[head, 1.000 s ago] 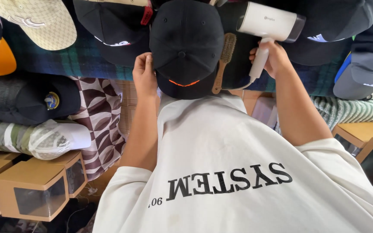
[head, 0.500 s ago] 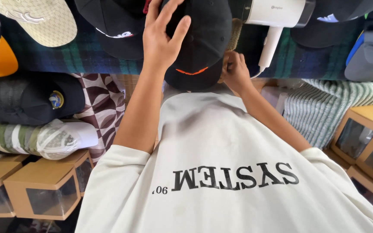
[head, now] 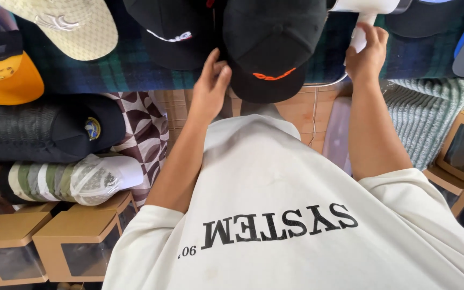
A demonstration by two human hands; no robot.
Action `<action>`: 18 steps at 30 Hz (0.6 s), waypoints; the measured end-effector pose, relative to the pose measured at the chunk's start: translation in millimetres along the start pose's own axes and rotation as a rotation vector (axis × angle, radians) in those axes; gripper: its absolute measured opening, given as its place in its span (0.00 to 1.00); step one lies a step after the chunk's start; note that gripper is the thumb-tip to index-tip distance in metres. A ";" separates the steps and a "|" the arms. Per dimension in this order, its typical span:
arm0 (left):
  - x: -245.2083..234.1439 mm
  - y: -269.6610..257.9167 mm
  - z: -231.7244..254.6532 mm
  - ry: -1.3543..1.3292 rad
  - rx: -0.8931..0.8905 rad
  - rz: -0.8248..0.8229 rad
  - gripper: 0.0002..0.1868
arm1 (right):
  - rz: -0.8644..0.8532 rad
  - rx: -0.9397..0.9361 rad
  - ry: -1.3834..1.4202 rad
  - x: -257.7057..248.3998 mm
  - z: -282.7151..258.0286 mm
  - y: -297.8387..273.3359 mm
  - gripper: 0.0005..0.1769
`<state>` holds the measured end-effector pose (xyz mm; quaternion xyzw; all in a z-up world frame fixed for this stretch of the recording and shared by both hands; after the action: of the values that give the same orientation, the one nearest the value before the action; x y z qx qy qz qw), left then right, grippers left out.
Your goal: Cleaning and organizing a collection of baseball caps using a handheld steamer and a brush.
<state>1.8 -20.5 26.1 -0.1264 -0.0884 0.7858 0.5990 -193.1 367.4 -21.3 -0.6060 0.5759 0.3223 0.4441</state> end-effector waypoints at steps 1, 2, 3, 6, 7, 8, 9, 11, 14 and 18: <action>-5.9 -5.1 3.1 0.000 0.003 0.000 0.34 | 0.003 -0.001 0.002 5.5 -7.3 -1.5 0.33; -9.0 -12.7 2.4 0.038 -0.097 -0.071 0.35 | -0.016 -0.062 0.001 10.3 -13.9 -6.9 0.33; -12.2 -20.7 1.7 0.075 -0.198 -0.144 0.37 | -0.036 -0.122 0.000 15.1 -20.3 -12.3 0.32; -22.1 -27.1 12.2 0.077 -0.290 -0.203 0.36 | 0.248 -0.121 0.071 12.9 -54.5 -38.8 0.35; -23.6 -27.7 10.4 0.075 -0.289 -0.201 0.36 | 0.248 -0.123 0.070 23.4 -54.2 -37.8 0.35; -26.3 -28.1 9.3 0.076 -0.291 -0.222 0.37 | 0.178 -0.207 0.097 36.9 -57.4 -38.0 0.30; -28.9 -28.5 8.4 0.077 -0.293 -0.242 0.37 | 0.108 -0.291 0.123 50.0 -60.5 -38.5 0.31; -34.4 -29.1 15.6 0.104 -0.281 -0.277 0.36 | -0.084 -0.091 0.026 94.3 -28.9 -37.1 0.16; -42.1 -33.4 16.0 0.128 -0.273 -0.326 0.34 | -0.202 -0.009 -0.190 113.4 -8.4 -47.9 0.06; -54.9 -36.4 12.2 0.086 -0.269 -0.346 0.30 | -0.141 -0.069 -0.204 61.5 -48.0 -85.6 0.08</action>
<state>45.3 -63.5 53.4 -0.2215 -0.1874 0.6465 0.7056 -106.7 293.5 -43.3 -0.6240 0.4721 0.3701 0.5008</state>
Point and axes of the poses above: each hand's wrist, its own y-axis towards the middle knuckle, its own x-axis out of the palm, z = x × y, the point moved 3 cm from there along y, towards the middle knuckle, and after that the axes turned 10 degrees about x, right-handed, at the moved point
